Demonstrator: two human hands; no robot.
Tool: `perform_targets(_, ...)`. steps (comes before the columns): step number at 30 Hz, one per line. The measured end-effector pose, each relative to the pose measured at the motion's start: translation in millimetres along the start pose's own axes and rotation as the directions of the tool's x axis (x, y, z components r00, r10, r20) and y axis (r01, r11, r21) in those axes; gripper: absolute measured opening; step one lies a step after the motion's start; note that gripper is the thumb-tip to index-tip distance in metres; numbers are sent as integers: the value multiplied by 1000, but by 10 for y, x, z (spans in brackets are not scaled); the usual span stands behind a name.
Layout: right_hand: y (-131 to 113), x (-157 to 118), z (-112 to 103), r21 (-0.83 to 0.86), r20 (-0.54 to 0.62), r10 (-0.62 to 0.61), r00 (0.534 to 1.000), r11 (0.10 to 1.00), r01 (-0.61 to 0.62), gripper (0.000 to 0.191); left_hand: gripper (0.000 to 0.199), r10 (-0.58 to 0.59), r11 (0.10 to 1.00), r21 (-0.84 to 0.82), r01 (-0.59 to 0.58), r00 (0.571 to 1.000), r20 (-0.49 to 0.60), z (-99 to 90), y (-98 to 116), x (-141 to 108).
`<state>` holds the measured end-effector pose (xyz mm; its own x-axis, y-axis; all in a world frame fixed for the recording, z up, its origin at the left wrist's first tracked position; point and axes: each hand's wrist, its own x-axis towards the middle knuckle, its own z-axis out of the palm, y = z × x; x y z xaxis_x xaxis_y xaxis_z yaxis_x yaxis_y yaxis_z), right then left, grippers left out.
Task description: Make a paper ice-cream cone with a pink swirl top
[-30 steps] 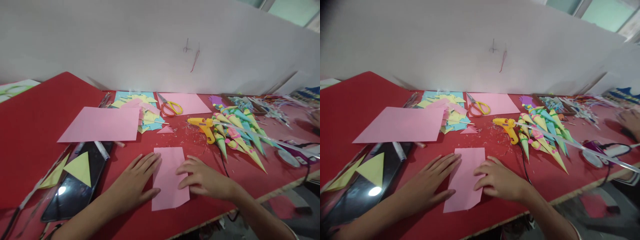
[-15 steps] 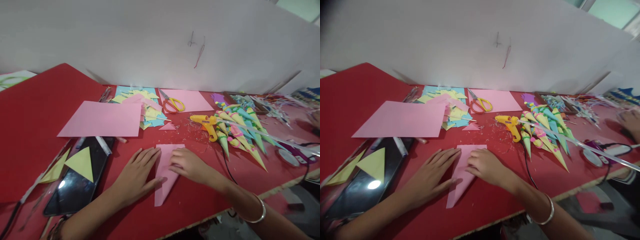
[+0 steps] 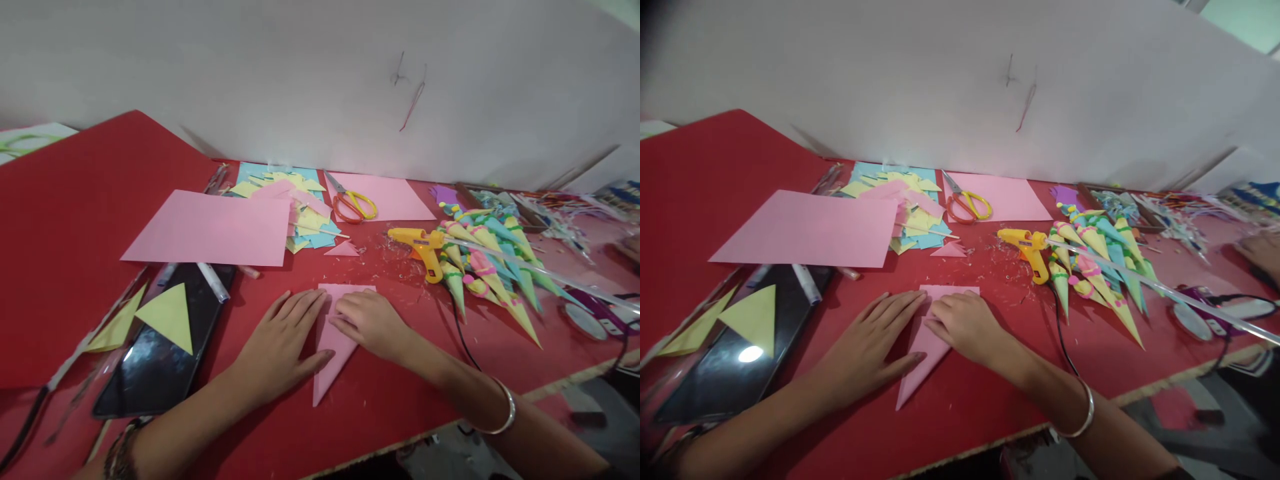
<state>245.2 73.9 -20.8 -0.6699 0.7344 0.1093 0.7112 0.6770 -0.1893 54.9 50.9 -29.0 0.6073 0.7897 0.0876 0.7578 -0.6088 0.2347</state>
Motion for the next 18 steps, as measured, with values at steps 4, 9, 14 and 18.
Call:
perform_targets(4,-15,17,-2,-53,-11,-27,1000,998,26,26,67,-3,1000,-4,3,1000,-5,6,4,2)
perform_targets(9,-33,23,6,-83,-12,24,1000,996,-25,24,70,0,1000,4,0,1000,-15,11,1,-2)
perform_targets(14,-39,35,29,-89,-12,66,998,994,-66,25,73,2,1000,22,-1,1000,-7,5,-1,8)
perform_targets(18,-40,41,29,-69,-5,93,996,993,-93,24,76,-2,1000,24,2,1000,-4,12,-1,9)
